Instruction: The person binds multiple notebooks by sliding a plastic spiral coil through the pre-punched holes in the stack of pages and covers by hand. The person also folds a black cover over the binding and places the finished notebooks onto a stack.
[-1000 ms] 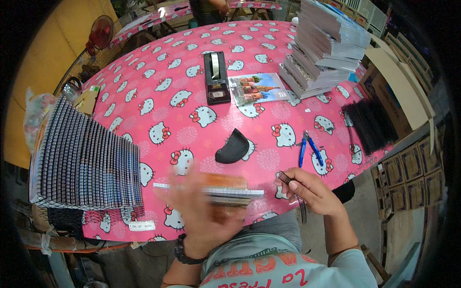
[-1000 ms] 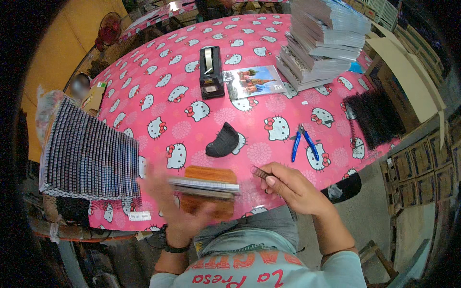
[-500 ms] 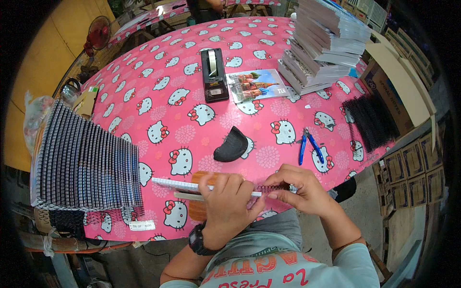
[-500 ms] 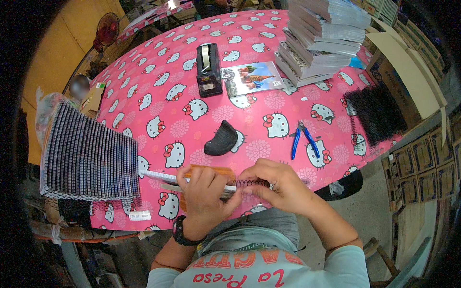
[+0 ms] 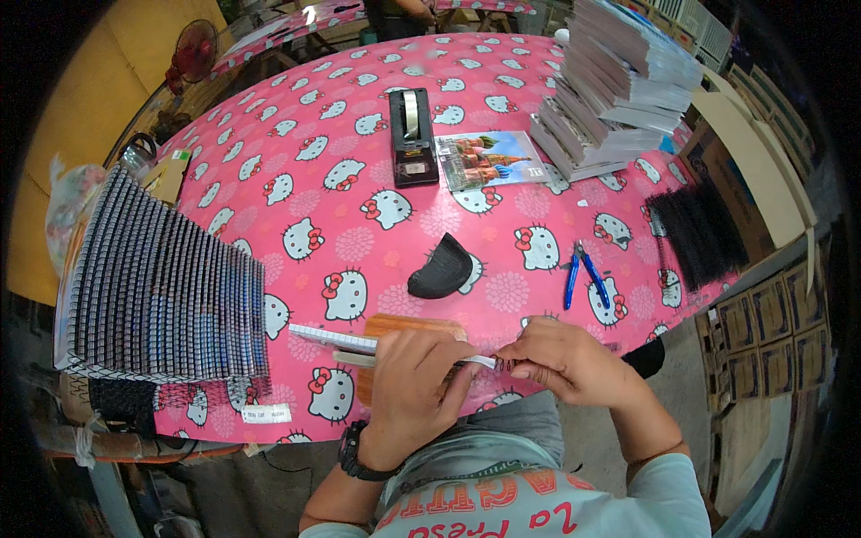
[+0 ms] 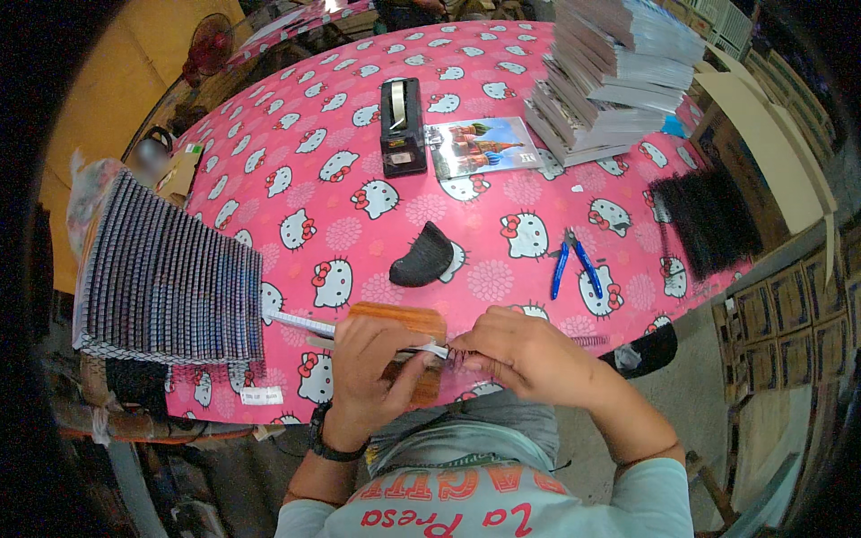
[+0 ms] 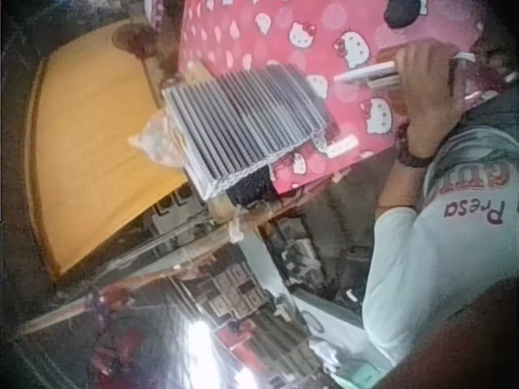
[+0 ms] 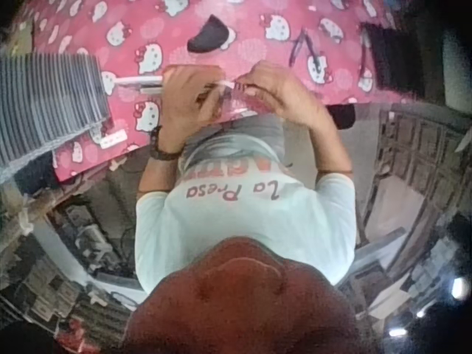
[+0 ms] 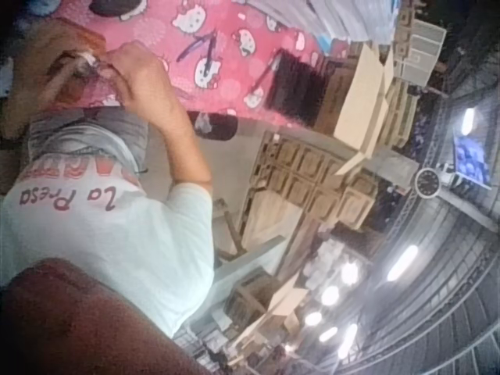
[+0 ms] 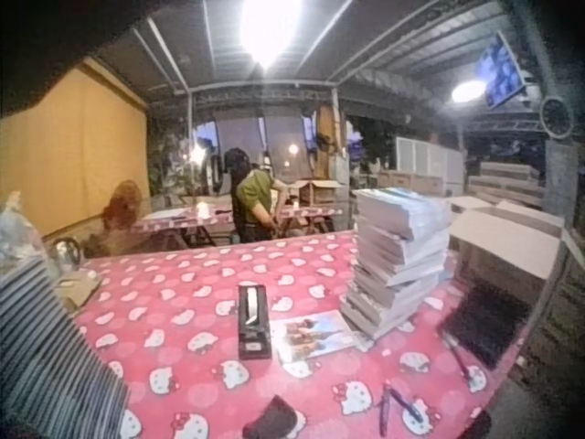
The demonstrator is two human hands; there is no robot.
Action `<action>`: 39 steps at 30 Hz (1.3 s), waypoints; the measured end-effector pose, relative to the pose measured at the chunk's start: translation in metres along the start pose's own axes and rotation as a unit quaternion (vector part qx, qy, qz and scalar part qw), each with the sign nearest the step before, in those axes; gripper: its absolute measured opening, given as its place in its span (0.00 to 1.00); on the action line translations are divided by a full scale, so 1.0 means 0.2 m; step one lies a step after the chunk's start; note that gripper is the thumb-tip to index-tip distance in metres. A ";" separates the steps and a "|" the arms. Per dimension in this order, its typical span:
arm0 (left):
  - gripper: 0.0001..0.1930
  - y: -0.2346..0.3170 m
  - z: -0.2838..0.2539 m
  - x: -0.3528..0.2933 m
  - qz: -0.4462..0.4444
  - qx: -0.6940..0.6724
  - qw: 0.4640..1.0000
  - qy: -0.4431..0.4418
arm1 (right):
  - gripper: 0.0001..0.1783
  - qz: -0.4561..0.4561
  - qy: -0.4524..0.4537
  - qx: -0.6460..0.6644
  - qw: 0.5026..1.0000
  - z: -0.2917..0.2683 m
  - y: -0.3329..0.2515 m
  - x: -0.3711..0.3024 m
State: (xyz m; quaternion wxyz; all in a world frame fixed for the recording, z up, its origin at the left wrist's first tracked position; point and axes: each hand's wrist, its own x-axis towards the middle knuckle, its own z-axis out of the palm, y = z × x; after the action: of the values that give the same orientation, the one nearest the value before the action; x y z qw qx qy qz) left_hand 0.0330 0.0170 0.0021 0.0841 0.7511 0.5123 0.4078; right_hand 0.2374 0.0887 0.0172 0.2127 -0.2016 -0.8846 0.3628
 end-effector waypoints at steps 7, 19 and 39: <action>0.13 0.03 0.02 0.01 -0.017 0.037 0.999 -0.008 | 0.23 0.040 0.065 -0.029 0.997 0.04 -0.04 -0.03; 0.12 0.03 0.01 0.01 0.043 0.068 0.994 -0.080 | 0.36 0.011 0.106 -0.208 0.972 0.11 0.46 0.32; 0.09 -0.01 -0.03 0.01 0.021 0.065 0.994 -0.088 | 0.39 0.194 0.174 0.286 0.922 0.32 0.51 -0.09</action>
State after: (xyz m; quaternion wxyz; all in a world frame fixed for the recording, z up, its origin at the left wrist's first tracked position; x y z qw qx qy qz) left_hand 0.0279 0.0177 0.0068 0.0715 0.7983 0.5126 0.3081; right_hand 0.2392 0.1116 -0.1031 0.3376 -0.3595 -0.6356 0.5940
